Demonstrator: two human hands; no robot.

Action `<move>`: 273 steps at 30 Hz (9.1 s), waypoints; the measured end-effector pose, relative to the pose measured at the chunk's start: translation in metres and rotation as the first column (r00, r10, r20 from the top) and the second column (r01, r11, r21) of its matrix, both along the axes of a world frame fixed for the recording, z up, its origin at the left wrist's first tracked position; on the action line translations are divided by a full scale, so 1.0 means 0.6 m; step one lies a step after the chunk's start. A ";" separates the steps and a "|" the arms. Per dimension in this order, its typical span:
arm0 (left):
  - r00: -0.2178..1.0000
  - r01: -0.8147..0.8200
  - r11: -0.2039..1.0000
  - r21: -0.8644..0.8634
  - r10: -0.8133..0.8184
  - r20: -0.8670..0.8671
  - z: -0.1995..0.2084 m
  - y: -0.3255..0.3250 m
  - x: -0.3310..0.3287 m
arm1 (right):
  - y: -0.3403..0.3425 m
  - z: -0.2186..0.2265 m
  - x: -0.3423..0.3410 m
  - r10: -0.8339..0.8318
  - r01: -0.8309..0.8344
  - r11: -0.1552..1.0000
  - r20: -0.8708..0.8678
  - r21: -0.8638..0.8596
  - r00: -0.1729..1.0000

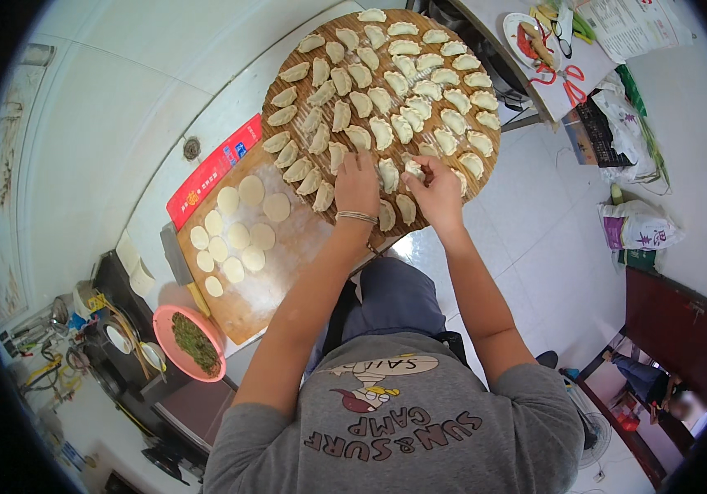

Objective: The person fills round dough wrappers with a green vegetable mixture from a pink bowl using a spoon. They fold and pleat the edges to seal the dumplings, then place the finished items onto a large wooden tray. The process is repeated continuously throughout the clip.

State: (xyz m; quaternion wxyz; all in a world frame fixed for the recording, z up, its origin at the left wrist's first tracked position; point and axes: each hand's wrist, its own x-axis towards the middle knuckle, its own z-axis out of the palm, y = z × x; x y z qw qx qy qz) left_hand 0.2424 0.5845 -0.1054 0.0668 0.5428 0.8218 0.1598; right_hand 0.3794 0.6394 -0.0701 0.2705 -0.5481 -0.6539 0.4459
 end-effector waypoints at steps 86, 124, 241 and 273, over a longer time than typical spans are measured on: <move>0.976 0.026 0.995 0.100 -0.004 -0.219 0.004 -0.018 0.023 | 0.019 0.017 -0.002 0.021 -0.149 0.960 0.472 0.235 0.881; 0.643 -0.596 0.750 -0.288 0.660 0.388 -0.175 -0.547 -0.412 | -0.519 0.015 -0.226 0.181 -0.279 0.840 0.246 0.466 0.952; -0.684 -0.446 0.893 -0.052 -0.303 0.664 0.113 -1.216 -0.529 | -1.039 0.061 -0.460 0.647 -0.629 0.763 -0.162 0.152 0.745; -0.703 -0.396 0.907 -0.143 -0.200 0.682 0.081 -1.196 -0.541 | -1.029 0.030 -0.458 0.691 -0.656 0.723 -0.185 0.217 0.699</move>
